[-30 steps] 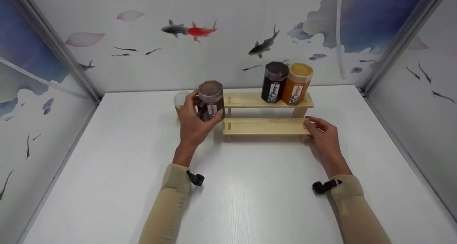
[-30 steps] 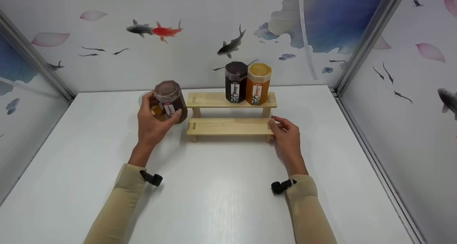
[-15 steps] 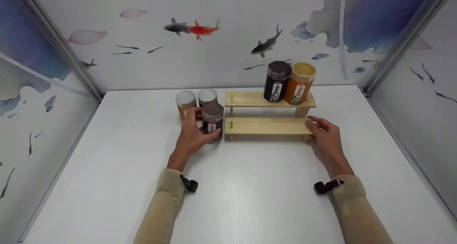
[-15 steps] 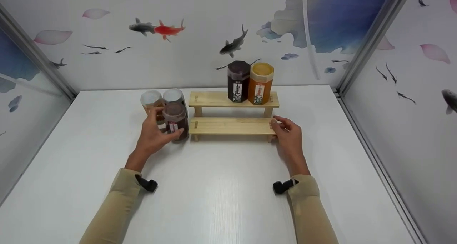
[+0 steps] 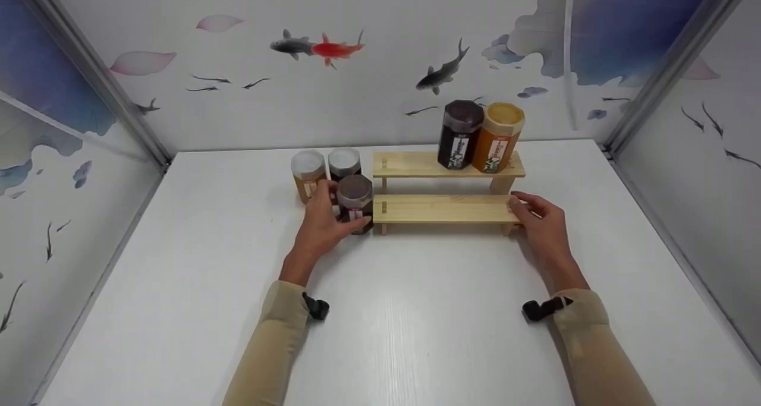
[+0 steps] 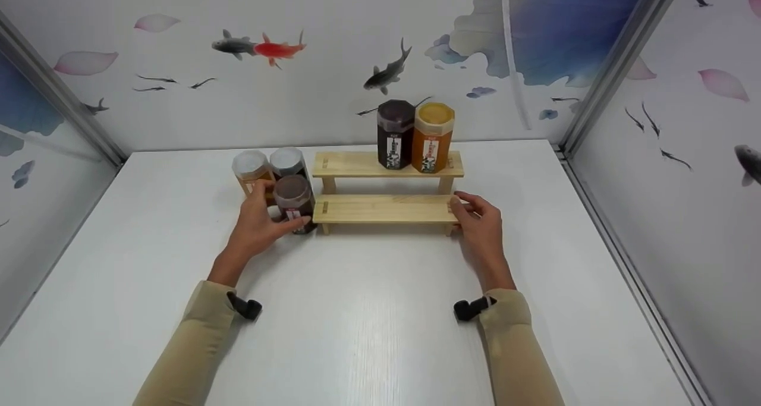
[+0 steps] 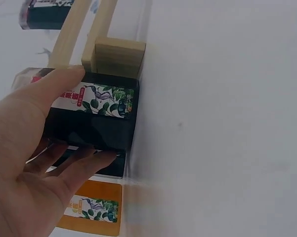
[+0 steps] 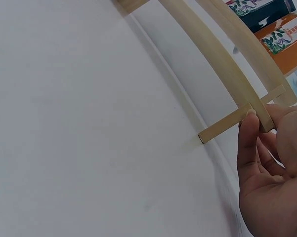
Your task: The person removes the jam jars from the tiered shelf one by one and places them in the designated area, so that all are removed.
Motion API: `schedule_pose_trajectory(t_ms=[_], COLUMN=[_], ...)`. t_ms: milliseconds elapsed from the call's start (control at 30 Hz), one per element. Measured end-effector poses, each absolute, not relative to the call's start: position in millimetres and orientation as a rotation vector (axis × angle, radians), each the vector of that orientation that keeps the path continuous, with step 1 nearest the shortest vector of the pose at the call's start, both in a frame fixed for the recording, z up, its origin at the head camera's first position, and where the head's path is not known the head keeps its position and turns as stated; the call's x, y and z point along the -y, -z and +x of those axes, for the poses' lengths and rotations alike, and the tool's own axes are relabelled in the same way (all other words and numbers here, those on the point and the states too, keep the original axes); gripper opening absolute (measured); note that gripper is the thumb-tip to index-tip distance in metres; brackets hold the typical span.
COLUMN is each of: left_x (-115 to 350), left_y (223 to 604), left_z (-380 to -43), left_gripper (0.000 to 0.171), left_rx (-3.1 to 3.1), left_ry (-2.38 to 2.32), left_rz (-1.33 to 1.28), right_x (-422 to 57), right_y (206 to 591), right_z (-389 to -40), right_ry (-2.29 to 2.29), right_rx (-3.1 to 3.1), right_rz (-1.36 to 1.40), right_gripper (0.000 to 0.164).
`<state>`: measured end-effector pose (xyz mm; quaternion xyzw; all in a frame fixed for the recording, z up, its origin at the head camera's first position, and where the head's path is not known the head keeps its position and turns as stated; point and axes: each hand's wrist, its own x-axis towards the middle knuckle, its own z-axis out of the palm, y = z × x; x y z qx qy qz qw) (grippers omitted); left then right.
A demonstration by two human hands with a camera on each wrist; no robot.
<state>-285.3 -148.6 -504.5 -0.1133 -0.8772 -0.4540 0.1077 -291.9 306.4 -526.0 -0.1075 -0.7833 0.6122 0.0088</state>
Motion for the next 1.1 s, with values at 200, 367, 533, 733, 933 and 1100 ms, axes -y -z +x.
schedule_pose_trajectory(t_ms=[200, 367, 533, 733, 933, 1100], left_x=[149, 142, 118, 69, 24, 0], left_y=[499, 482, 460, 438, 423, 425], left_z=[-286, -283, -286, -296, -312, -331], left_gripper=[0.09, 0.091, 0.076, 0.079, 0.097, 0.094], left_rx=[2.589, 2.483, 2.288, 2.325, 2.526, 2.52], left_ry=[1.332, 1.266, 1.218, 1.225, 1.261, 1.405], left_rz=[-0.338, -0.363, -0.424, -0.601, -0.732, -0.708], right_x=[-307, -305, -302, -306, -306, -305], right_y=[526, 520, 517, 524, 523, 524], right_z=[-294, -291, -290, -291, -290, -292], right_ry=[-1.896, -1.888, -1.853, -1.849, -1.898, -1.935], right_rx=[2.458, 2.473, 2.475, 2.458, 2.434, 2.434], right_rz=[-0.347, -0.356, -0.341, -0.329, -0.337, -0.345], right_gripper=[0.059, 0.056, 0.053, 0.056, 0.057, 0.057])
